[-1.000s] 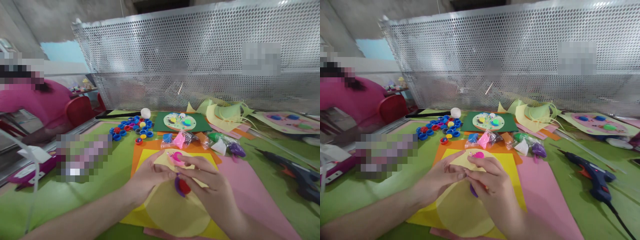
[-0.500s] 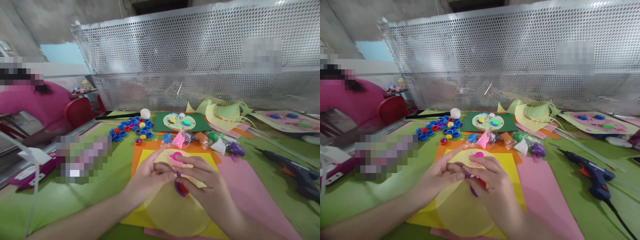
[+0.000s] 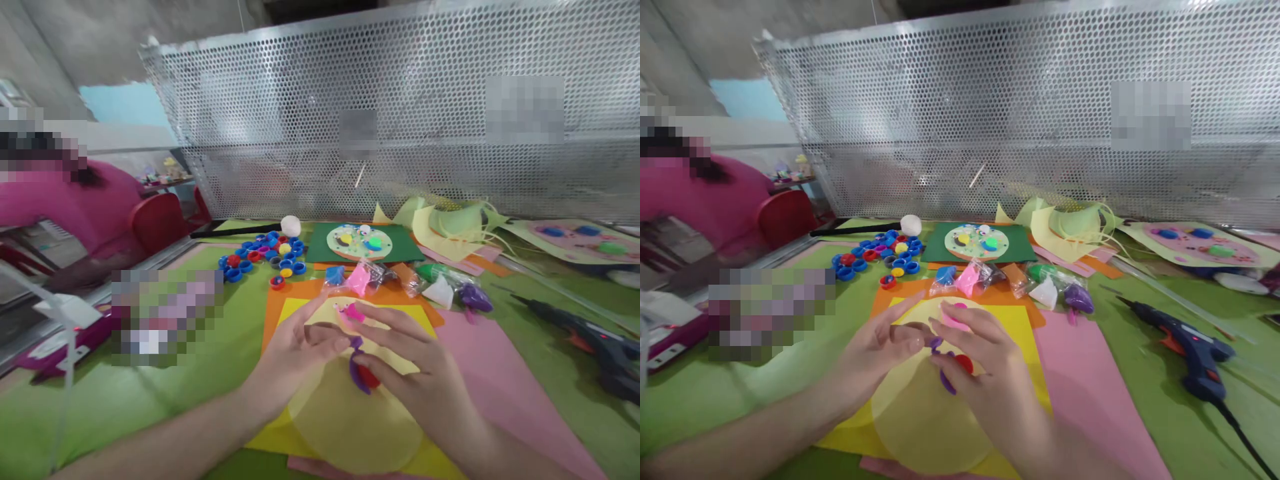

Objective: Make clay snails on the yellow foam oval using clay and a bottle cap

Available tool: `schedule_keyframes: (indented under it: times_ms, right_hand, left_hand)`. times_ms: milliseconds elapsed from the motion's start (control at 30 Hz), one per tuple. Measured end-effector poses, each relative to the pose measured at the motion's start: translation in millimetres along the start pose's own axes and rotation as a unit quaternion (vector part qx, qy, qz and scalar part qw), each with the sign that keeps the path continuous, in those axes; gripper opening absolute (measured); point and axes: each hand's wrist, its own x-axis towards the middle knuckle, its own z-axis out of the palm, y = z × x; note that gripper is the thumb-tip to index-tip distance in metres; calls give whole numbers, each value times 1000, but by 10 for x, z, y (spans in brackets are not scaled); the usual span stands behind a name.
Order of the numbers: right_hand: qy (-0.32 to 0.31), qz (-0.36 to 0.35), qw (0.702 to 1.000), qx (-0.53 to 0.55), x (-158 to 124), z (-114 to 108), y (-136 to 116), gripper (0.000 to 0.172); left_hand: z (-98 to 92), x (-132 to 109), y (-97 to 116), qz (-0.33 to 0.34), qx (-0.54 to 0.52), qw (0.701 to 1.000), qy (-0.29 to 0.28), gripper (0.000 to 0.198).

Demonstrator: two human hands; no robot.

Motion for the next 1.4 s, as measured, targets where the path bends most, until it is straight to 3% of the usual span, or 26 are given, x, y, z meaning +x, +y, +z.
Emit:
schedule_keyframes:
  times_ms: [133,233,400,500,733,967,1033,1133,1400]
  right_hand:
    - [-4,-34,999,11,-24,20,9,20]
    - [-13,-60,998,15,-31,16,-1,19]
    - [24,-10,1000,-1,15,-33,0,20]
    - [27,-15,1000,-7,39,-48,18,26]
    - [15,-34,999,26,4,4,-13,16]
    - [37,56,997,31,29,-35,-30,8]
    - [37,64,997,19,33,-42,-18,13]
    - [9,42,999,18,18,-23,-11,24]
    - [-11,-40,998,48,-11,5,-39,23]
  left_hand:
    - [-21,4,-43,5,13,1000,-25,87]
    - [-33,9,-56,0,17,1000,-10,86]
    - [5,-6,6,-10,18,999,29,83]
    - [12,-9,19,-3,14,999,35,79]
    - [-16,-2,-46,-3,23,1000,-18,84]
    - [-4,-15,-14,25,32,999,-20,87]
    - [-4,-11,-11,15,17,1000,-17,84]
    - [-2,-5,-21,-2,-10,1000,-5,87]
    - [-12,-1,-32,8,-13,1000,-17,74]
